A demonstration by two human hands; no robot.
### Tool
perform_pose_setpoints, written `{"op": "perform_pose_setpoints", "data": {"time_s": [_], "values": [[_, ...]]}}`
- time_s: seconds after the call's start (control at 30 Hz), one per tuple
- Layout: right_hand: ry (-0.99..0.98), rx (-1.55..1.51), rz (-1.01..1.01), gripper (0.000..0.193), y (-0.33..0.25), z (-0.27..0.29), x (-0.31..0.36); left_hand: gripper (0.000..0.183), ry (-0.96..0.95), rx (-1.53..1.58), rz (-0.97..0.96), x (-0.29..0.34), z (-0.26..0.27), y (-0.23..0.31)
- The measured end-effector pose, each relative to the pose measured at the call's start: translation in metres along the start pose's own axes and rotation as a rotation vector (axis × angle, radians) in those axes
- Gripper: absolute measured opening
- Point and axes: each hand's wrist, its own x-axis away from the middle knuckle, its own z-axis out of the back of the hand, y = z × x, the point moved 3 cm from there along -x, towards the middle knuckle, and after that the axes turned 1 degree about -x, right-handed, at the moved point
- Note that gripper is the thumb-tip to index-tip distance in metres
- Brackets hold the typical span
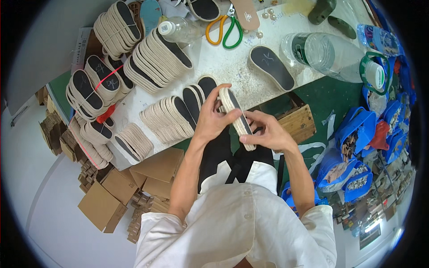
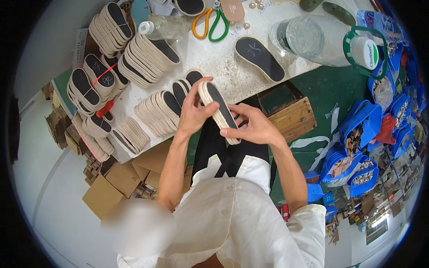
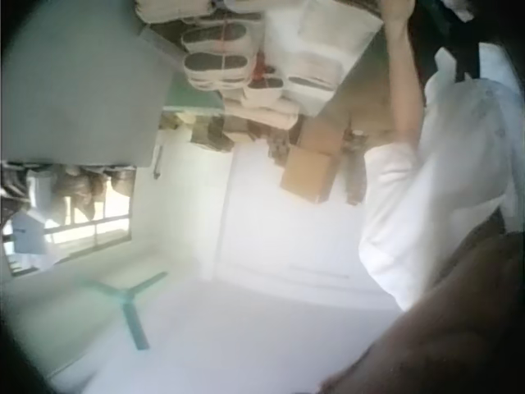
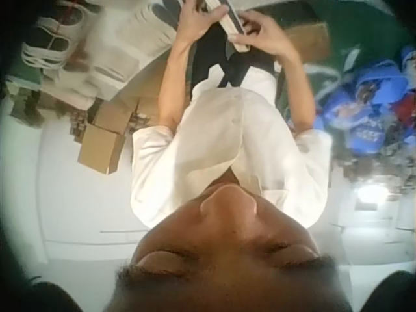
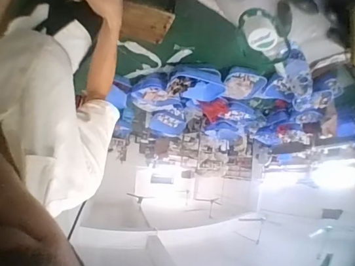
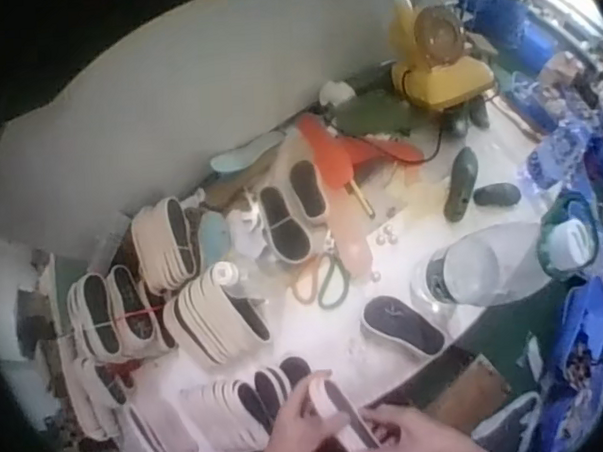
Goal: Organizing, stacking, and sorting shoe sole components on a production workbench.
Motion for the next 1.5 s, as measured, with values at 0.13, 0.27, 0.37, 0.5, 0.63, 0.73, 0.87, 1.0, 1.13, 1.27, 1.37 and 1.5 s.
{"op": "perform_pose_setpoints", "data": {"time_s": [0.13,0.27,0.37,0.5,0.63,0.73,0.87,1.0,1.13,1.27,1.37,1.5], "values": [[-0.029,-0.252,-0.057,0.070,0.011,0.001,-0.004,0.113,-0.074,-0.056,-0.018,-0.001,0.000,-0.016],[0.020,-0.311,-0.057,0.074,0.005,-0.001,-0.005,0.142,-0.236,-0.188,-0.006,0.016,-0.009,-0.014],[0.012,-0.258,-0.066,0.078,0.010,-0.006,-0.008,0.144,-0.311,-0.206,0.088,0.025,-0.015,-0.010],[-0.059,-0.180,-0.022,0.081,0.012,-0.007,-0.005,0.141,-0.368,-0.244,0.123,0.025,-0.012,-0.004],[-0.094,-0.128,-0.026,0.082,0.015,-0.011,0.001,0.140,-0.472,-0.262,0.172,0.027,-0.009,-0.007],[-0.098,-0.041,0.005,0.080,0.014,-0.011,0.004,0.138,-0.510,-0.294,0.192,0.029,-0.009,-0.004],[-0.117,0.122,0.026,0.076,0.007,-0.010,0.007,0.136,-0.546,-0.276,0.282,0.034,-0.007,-0.009],[-0.123,0.140,0.017,0.076,0.004,-0.012,0.008,0.135,-0.571,-0.251,0.300,0.037,-0.006,-0.009],[-0.162,0.185,0.014,0.074,-0.003,-0.012,0.008,0.135,-0.578,-0.220,0.251,0.039,-0.007,-0.008],[-0.170,0.179,-0.013,0.068,-0.007,-0.012,0.010,0.134,-0.617,-0.232,0.173,0.036,-0.007,-0.007],[-0.160,0.227,0.022,0.065,-0.009,-0.011,0.011,0.134,-0.629,-0.196,0.172,0.037,-0.007,-0.006],[-0.173,0.253,0.024,0.063,-0.017,-0.010,0.014,0.135,-0.616,-0.172,0.284,0.040,-0.007,-0.007]]}}
